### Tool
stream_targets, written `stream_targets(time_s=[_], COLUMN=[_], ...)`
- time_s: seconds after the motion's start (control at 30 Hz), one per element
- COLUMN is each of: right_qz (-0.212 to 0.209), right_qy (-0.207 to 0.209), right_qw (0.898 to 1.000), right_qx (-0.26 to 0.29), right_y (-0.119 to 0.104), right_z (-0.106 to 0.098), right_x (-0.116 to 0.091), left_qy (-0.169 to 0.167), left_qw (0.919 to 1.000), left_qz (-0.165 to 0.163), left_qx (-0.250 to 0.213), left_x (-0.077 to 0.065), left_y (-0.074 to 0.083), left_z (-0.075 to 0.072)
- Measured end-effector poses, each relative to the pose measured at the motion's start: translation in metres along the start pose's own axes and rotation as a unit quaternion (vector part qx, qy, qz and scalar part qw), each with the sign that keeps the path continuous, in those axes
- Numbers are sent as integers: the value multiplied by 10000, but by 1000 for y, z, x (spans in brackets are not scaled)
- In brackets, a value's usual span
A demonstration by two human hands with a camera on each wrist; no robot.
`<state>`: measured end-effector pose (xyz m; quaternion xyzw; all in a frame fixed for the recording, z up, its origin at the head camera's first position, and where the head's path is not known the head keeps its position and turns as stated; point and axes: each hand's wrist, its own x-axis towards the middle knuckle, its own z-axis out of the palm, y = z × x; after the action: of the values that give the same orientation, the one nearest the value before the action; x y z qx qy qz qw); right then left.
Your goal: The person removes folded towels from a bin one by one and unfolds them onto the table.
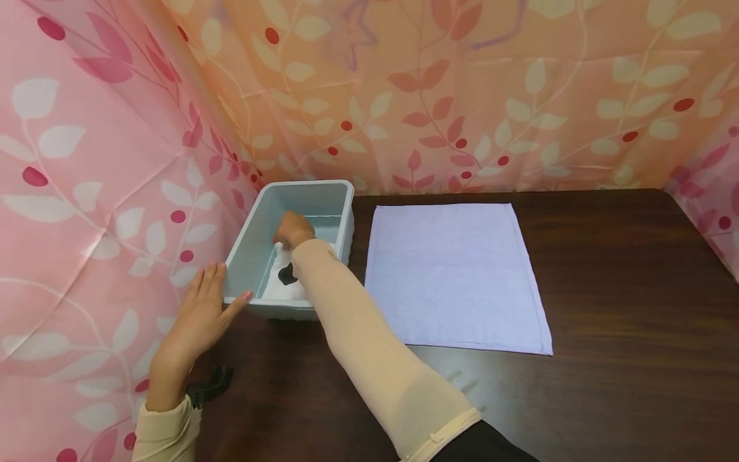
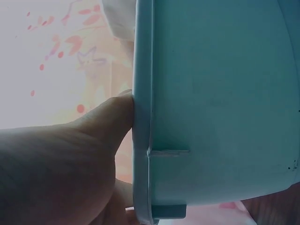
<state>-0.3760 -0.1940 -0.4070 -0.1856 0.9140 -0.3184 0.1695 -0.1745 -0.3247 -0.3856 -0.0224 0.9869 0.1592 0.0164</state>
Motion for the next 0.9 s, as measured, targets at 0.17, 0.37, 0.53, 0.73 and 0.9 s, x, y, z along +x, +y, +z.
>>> stream_targets(time_s=[0.17,0.37,0.53,0.73,0.9], right_qz=[-472,-1168,-1797,-2290,-2605], right_qy=[-386,-776,-947,-870,-574], right_qw=[9979,9900,9791,9694,9636], right_qx=[-208,-120,-115,-170,-173], right_y=[-3,-20,-28,-36,-51], right_z=[-16,-47,-59,-74,-101], right_x=[6,-2,-19,-35,-54], left_qy=[-32,-135,-185,-232,-294], left_qw=[10000,9999,9998,9997,9995], left_qz=[23,1,-20,-23,-47], left_qx=[38,-17,-90,-114,-84], left_x=[2,0,-2,-2,-2], left_y=[3,4,3,4,4], left_z=[-1,-3,-5,-4,-6])
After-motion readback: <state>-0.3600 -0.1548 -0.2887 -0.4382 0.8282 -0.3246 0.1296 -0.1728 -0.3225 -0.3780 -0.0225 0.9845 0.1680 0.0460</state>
